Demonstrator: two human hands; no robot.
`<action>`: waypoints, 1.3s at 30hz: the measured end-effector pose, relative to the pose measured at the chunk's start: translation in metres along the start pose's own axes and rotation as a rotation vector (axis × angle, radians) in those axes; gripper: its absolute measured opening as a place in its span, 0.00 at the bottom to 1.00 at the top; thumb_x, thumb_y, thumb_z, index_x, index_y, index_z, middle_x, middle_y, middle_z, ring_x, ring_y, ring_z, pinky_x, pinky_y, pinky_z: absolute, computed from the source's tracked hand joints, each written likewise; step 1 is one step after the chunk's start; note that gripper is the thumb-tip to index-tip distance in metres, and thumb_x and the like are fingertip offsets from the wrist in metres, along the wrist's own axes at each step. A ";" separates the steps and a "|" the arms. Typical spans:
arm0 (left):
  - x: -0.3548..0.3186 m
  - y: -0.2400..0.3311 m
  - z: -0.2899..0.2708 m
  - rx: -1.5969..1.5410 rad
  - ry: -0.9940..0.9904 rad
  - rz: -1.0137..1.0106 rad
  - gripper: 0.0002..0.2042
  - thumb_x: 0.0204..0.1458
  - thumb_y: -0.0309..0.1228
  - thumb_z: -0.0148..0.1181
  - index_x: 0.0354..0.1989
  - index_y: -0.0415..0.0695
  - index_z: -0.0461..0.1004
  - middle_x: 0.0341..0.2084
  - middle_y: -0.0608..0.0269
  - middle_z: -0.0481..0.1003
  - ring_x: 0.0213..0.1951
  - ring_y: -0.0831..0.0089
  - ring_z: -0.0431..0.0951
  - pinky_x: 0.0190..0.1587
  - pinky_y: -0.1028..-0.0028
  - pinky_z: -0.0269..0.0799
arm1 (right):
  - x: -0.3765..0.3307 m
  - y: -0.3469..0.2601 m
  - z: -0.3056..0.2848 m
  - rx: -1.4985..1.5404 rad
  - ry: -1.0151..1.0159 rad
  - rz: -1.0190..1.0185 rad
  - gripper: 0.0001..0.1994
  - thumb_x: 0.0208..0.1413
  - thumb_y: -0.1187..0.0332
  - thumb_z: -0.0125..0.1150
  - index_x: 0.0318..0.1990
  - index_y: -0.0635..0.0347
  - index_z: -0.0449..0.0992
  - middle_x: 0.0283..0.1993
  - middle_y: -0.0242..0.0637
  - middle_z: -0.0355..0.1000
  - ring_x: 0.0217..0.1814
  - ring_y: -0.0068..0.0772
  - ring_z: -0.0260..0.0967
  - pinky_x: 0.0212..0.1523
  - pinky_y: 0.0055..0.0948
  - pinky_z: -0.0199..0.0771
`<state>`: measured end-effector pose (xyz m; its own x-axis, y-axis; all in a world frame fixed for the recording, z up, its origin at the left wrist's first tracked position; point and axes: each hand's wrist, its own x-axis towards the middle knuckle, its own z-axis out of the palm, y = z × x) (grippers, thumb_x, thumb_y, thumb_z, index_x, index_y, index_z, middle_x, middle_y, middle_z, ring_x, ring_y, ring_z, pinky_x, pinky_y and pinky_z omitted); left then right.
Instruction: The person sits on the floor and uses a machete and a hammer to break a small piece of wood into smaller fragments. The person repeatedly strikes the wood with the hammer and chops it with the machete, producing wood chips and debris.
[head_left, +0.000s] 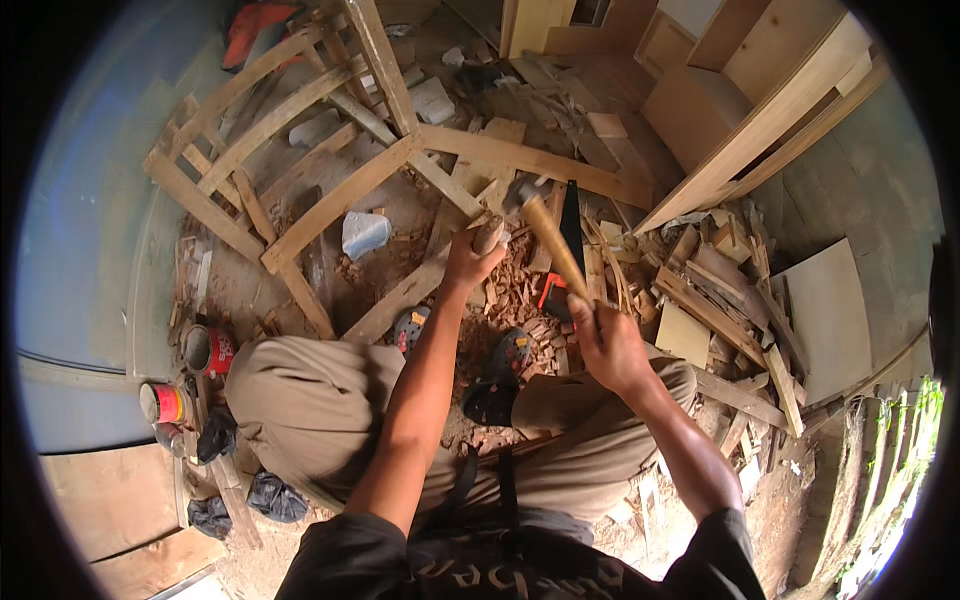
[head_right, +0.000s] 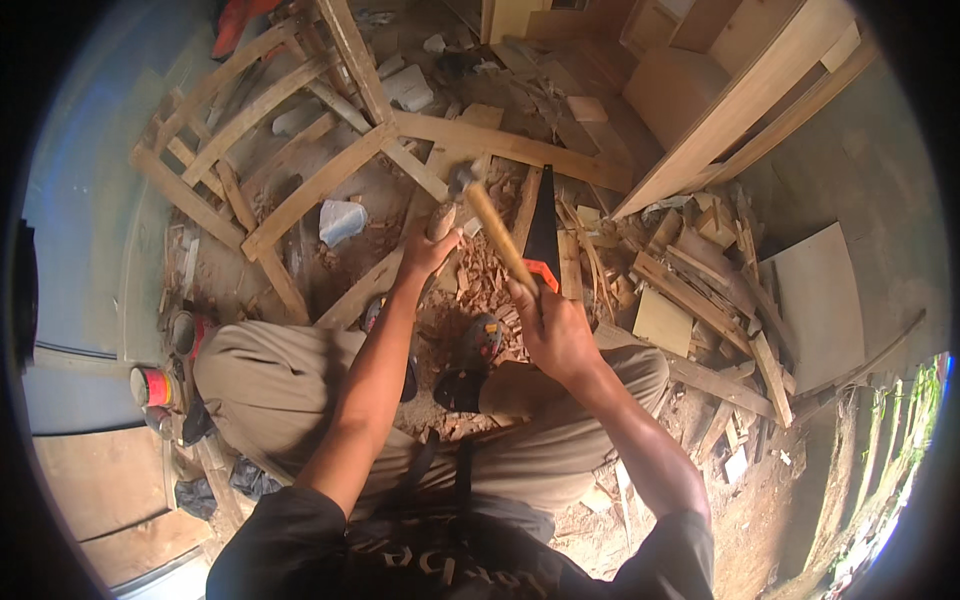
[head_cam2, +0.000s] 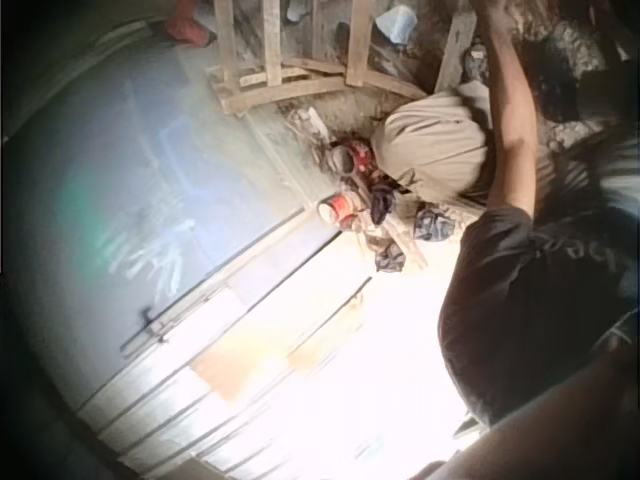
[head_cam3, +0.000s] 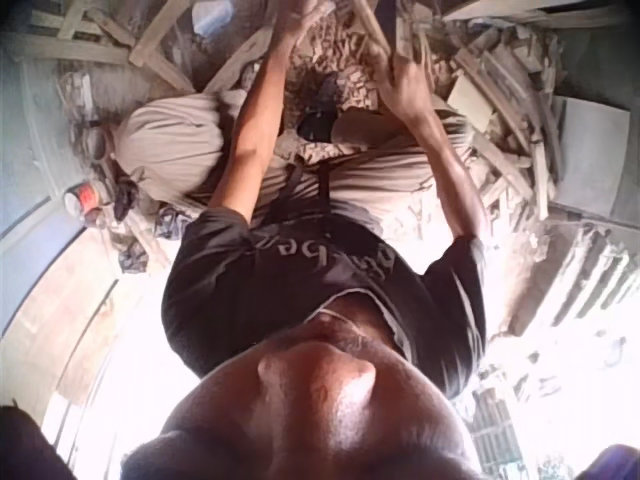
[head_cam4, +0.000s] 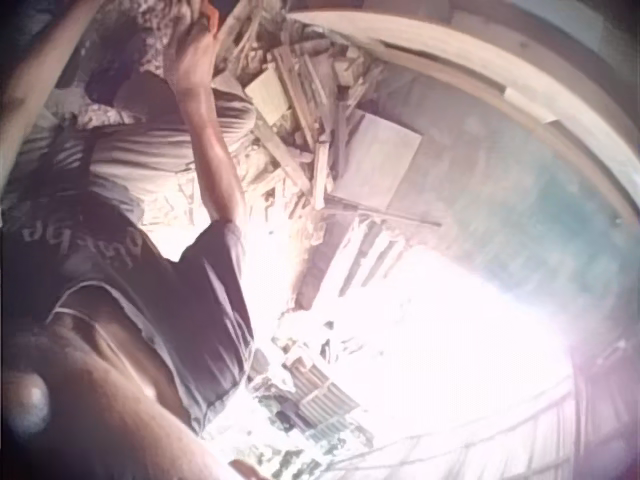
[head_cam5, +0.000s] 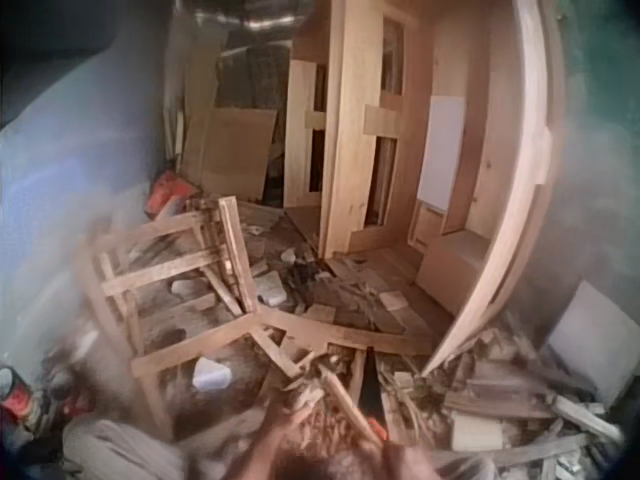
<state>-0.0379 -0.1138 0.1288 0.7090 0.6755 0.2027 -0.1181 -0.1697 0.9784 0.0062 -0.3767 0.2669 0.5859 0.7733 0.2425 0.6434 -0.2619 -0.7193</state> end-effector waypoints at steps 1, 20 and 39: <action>-0.009 -0.003 -0.001 -0.017 0.051 0.035 0.14 0.47 0.32 0.69 0.38 0.36 0.79 0.33 0.57 0.81 0.35 0.70 0.81 0.36 0.66 0.74 | 0.005 -0.024 -0.011 0.013 0.024 0.062 0.22 0.70 0.57 0.50 0.29 0.67 0.72 0.16 0.51 0.67 0.18 0.57 0.67 0.20 0.41 0.65; -0.020 -0.009 0.088 0.366 0.513 0.288 0.10 0.50 0.30 0.64 0.29 0.33 0.77 0.24 0.50 0.80 0.26 0.61 0.83 0.31 0.63 0.75 | -0.066 0.043 0.021 0.223 0.133 0.599 0.27 0.71 0.50 0.47 0.32 0.69 0.72 0.19 0.53 0.66 0.23 0.54 0.67 0.29 0.45 0.68; 0.017 0.052 0.028 -0.483 0.087 0.014 0.11 0.53 0.22 0.64 0.28 0.45 0.65 0.16 0.72 0.63 0.17 0.79 0.62 0.22 0.74 0.60 | -0.107 0.138 0.053 0.578 0.218 0.929 0.32 0.70 0.42 0.44 0.27 0.66 0.69 0.19 0.34 0.62 0.24 0.24 0.59 0.28 0.35 0.64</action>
<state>-0.0126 -0.1315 0.1822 0.6472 0.7362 0.1982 -0.4502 0.1593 0.8786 0.0060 -0.4652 0.1066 0.8308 0.2835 -0.4790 -0.3827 -0.3340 -0.8614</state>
